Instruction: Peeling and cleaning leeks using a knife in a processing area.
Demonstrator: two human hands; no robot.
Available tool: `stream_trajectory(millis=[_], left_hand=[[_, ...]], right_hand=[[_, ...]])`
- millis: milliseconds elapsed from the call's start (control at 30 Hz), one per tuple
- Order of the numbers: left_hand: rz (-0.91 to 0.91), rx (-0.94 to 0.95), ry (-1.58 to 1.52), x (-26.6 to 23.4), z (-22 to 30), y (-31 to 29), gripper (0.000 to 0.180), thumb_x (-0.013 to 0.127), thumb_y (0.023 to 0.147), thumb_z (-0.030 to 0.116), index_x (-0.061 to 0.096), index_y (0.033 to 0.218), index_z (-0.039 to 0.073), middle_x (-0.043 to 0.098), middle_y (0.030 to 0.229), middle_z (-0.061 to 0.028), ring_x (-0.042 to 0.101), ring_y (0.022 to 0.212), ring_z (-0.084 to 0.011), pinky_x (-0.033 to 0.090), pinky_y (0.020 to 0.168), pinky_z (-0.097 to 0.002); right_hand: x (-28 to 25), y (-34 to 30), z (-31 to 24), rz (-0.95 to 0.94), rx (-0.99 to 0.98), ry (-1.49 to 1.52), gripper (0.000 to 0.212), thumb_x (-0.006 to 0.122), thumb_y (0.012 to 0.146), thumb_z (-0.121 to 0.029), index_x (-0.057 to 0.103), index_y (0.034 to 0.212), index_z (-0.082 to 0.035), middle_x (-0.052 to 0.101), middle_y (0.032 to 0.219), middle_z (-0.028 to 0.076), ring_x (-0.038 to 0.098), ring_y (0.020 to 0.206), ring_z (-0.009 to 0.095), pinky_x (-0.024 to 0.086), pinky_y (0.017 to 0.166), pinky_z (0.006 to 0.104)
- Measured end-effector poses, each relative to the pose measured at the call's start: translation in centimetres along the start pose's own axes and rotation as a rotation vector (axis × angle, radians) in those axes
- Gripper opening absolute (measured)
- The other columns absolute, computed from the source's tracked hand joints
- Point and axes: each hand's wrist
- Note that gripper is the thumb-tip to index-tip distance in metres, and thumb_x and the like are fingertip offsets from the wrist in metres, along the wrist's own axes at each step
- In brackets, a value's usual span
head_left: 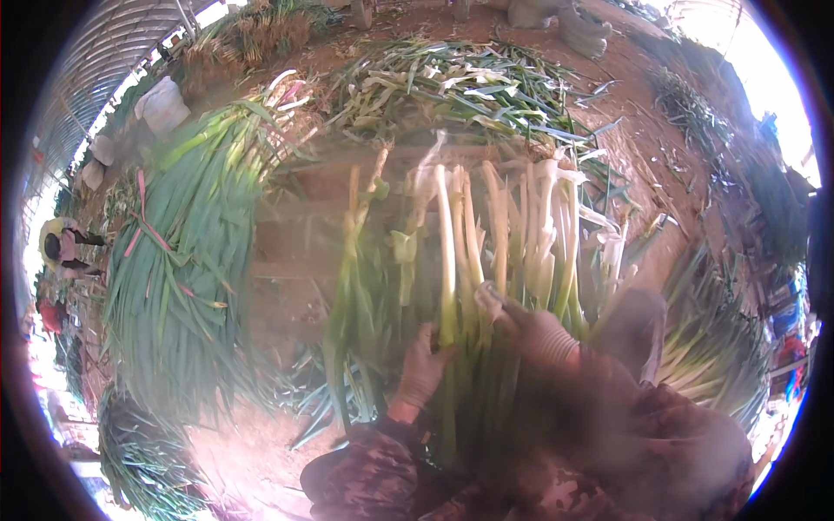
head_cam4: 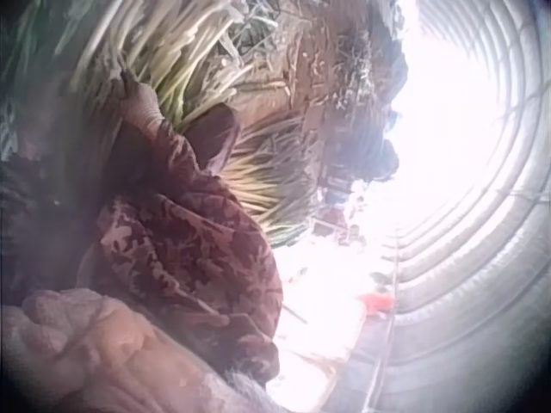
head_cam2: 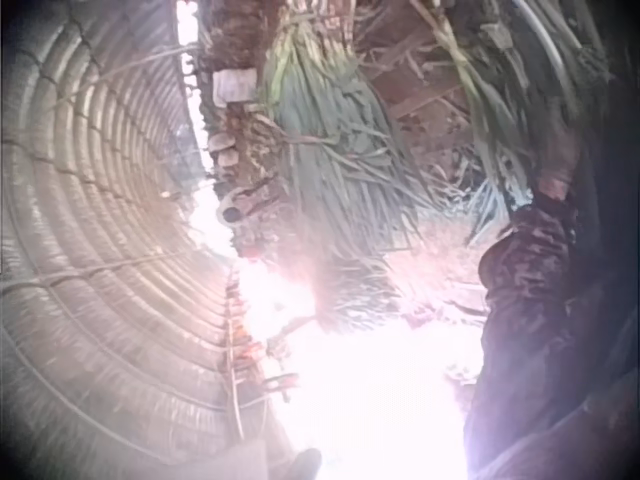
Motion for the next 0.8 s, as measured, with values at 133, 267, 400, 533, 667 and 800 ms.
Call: stream_trajectory(millis=[133,267,400,533,667,800], left_hand=[[-0.078,-0.001,0.339,1.1,0.8,0.0,0.040,0.074,0.083,0.016,0.058,0.116,0.000,0.067,0.103,-0.0181,0.067,0.095,-0.0283,0.052,0.084,-0.0390],[-0.024,0.064,0.761,-1.3,2.9,3.8,0.040,0.072,0.081,0.016,0.059,0.115,0.000,0.064,0.112,-0.0230,0.065,0.101,-0.0392,0.052,0.086,-0.0466],[0.017,0.297,1.290,-1.2,11.3,14.3,0.047,0.059,0.087,0.014,0.055,0.133,0.003,0.057,0.132,-0.0228,0.047,0.130,-0.0404,0.042,0.103,-0.0456],[0.406,0.710,1.715,-2.0,7.8,24.8,0.034,0.058,0.090,0.013,0.062,0.123,0.005,0.062,0.123,-0.0153,0.050,0.126,-0.0306,0.042,0.100,-0.0473],[0.308,0.082,1.695,-7.0,4.7,30.7,0.030,0.057,0.093,0.016,0.063,0.120,0.006,0.068,0.114,-0.0110,0.064,0.112,-0.0295,0.048,0.093,-0.0475],[0.183,0.022,1.520,-6.3,5.7,27.9,0.031,0.057,0.093,0.017,0.061,0.120,0.002,0.070,0.108,-0.0146,0.068,0.101,-0.0347,0.052,0.086,-0.0488]], right_hand=[[-4.2,2.3,0.8,0.078,0.214,0.103,0.057,0.059,0.092,-0.037,0.044,0.143,-0.015,0.068,0.094,0.024,0.067,0.088,0.043,0.054,0.077,0.0478],[-7.5,3.2,0.6,0.152,0.143,0.263,0.057,0.062,0.090,-0.030,0.046,0.142,-0.015,0.069,0.095,0.022,0.069,0.085,0.040,0.055,0.077,0.0469],[-3.3,3.5,2.2,0.146,0.025,0.097,0.057,0.064,0.090,-0.028,0.043,0.141,-0.015,0.067,0.087,0.023,0.067,0.073,0.042,0.054,0.067,0.0479],[-1.9,2.2,0.5,0.038,0.092,0.321,0.053,0.061,0.093,-0.031,0.041,0.139,-0.013,0.065,0.085,0.025,0.064,0.076,0.047,0.052,0.067,0.0510],[0.3,0.6,1.7,0.023,0.054,0.339,0.057,0.063,0.092,-0.030,0.041,0.141,-0.011,0.064,0.089,0.027,0.063,0.080,0.049,0.052,0.070,0.0513],[-4.2,-0.3,0.6,-0.067,0.315,0.516,0.062,0.064,0.090,-0.024,0.039,0.145,-0.011,0.064,0.092,0.028,0.063,0.087,0.048,0.052,0.073,0.0496]])
Point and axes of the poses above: each hand's wrist, its own y-axis towards the middle knuckle, its own x-axis out of the palm, z = x × y
